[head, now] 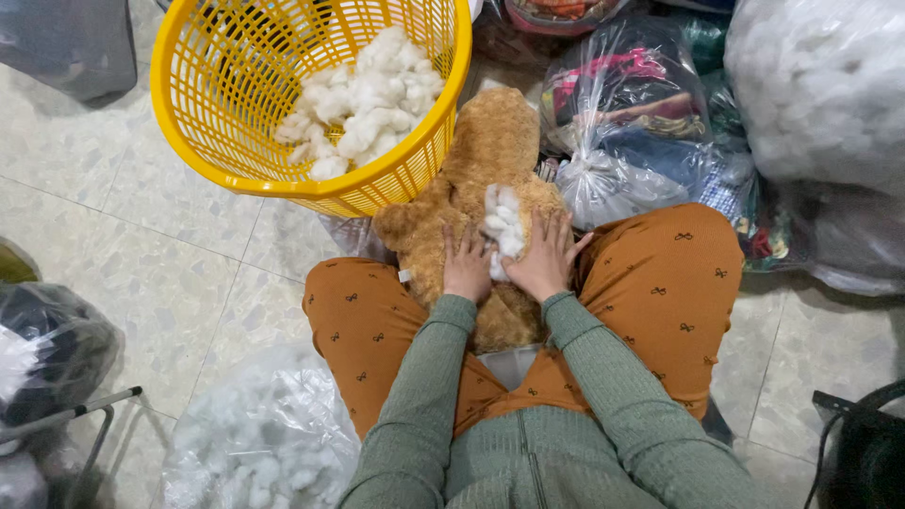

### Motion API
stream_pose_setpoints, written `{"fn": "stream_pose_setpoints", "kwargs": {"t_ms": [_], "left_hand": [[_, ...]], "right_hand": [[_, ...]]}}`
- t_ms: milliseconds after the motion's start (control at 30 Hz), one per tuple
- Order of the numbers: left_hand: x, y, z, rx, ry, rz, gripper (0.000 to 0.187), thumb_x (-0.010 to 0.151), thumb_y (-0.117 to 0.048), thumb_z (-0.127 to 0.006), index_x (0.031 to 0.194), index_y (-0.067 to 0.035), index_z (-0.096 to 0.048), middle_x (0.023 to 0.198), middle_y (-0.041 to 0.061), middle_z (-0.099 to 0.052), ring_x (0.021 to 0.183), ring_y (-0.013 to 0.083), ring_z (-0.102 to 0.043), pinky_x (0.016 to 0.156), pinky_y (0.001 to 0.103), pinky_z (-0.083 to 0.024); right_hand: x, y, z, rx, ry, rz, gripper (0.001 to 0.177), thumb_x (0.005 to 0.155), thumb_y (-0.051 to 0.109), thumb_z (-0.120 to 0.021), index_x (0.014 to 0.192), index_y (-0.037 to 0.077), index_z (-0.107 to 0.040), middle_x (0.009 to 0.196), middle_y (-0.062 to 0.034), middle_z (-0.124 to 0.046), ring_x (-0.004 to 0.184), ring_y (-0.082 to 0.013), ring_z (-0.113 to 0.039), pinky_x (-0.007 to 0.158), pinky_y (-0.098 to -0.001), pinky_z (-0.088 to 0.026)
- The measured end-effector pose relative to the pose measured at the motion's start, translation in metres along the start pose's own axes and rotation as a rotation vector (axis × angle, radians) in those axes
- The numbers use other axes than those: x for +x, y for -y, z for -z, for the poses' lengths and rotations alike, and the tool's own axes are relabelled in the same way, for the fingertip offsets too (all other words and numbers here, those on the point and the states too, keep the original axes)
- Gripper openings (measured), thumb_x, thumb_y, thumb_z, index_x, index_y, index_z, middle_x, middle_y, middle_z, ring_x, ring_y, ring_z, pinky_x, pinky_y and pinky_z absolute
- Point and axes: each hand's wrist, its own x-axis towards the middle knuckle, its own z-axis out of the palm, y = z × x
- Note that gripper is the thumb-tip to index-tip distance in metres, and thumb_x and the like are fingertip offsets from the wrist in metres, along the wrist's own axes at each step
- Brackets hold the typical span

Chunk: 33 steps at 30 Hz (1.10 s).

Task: The person sits on the floor and stuffs a brown teddy bear with white cotton batting. They repeatedly take cotton from a yellow basket and a nearby plastic bag, push it into the bear's body, and adjust the stuffing by hand.

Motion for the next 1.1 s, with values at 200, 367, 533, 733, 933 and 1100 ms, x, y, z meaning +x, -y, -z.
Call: {"fn": "stream_pose_setpoints", "kwargs": {"t_ms": [200, 367, 533, 733, 933, 1100], "left_hand": [[-0.011, 0.0, 0.0, -0.085, 0.102, 0.15, 0.061, 0.1, -0.029, -0.044, 0.16, -0.034, -0.032, 0.167, 0.007, -0.029, 0.158, 0.0274, -0.009, 0.117, 0.068, 0.02], [-0.026, 0.012, -0.001, -0.192, -0.006, 0.275, 0.06, 0.1, -0.03, -0.046, 0.159, -0.032, -0.035, 0.163, 0.006, -0.037, 0.156, 0.0294, -0.014, 0.117, 0.069, 0.019], [-0.058, 0.027, -0.001, -0.187, -0.13, 0.321, 0.062, 0.098, -0.035, -0.05, 0.158, -0.028, -0.038, 0.155, 0.008, -0.046, 0.158, 0.0367, -0.005, 0.116, 0.07, 0.018], [-0.077, 0.029, 0.012, -0.207, -0.252, 0.306, 0.063, 0.089, -0.02, -0.057, 0.15, -0.032, -0.05, 0.153, 0.009, -0.048, 0.156, 0.0434, 0.001, 0.114, 0.072, 0.017], [-0.069, 0.021, 0.036, -0.436, -0.261, 0.155, 0.034, 0.098, -0.025, -0.06, 0.131, -0.029, -0.064, 0.162, 0.004, -0.043, 0.162, 0.0371, 0.005, 0.121, 0.07, 0.018], [-0.063, 0.016, 0.029, -0.541, -0.475, 0.198, 0.05, 0.103, -0.033, -0.058, 0.151, -0.025, -0.047, 0.168, 0.018, -0.023, 0.157, 0.0386, 0.014, 0.117, 0.067, 0.022]], "right_hand": [[0.012, -0.011, -0.015, -0.04, -0.055, 0.064, 0.094, 0.071, 0.037, -0.085, 0.149, 0.01, -0.04, 0.162, -0.0262, -0.031, 0.156, -0.0412, -0.012, 0.116, -0.0755, 0.015], [0.013, -0.006, -0.026, 0.062, -0.103, 0.165, 0.093, 0.068, 0.03, -0.086, 0.147, 0.01, -0.041, 0.157, -0.0305, -0.025, 0.155, -0.0468, -0.009, 0.113, -0.075, 0.011], [-0.003, 0.002, -0.034, 0.244, -0.161, 0.309, 0.088, 0.07, 0.029, -0.084, 0.146, 0.011, -0.043, 0.157, -0.0275, -0.027, 0.155, -0.0473, -0.012, 0.12, -0.0721, 0.006], [-0.004, 0.0, -0.048, 0.292, -0.186, 0.353, 0.084, 0.075, 0.022, -0.079, 0.149, 0.009, -0.041, 0.16, -0.0279, -0.026, 0.156, -0.0452, -0.012, 0.122, -0.0703, 0.006], [0.007, -0.006, -0.045, 0.237, -0.207, 0.25, 0.085, 0.075, 0.015, -0.078, 0.15, 0.009, -0.037, 0.161, -0.027, -0.024, 0.157, -0.0444, -0.01, 0.12, -0.0721, 0.009], [0.006, -0.004, -0.032, 0.245, -0.142, 0.187, 0.093, 0.071, 0.026, -0.082, 0.15, 0.011, -0.034, 0.162, -0.0291, -0.018, 0.155, -0.045, -0.007, 0.118, -0.0729, 0.012]]}}
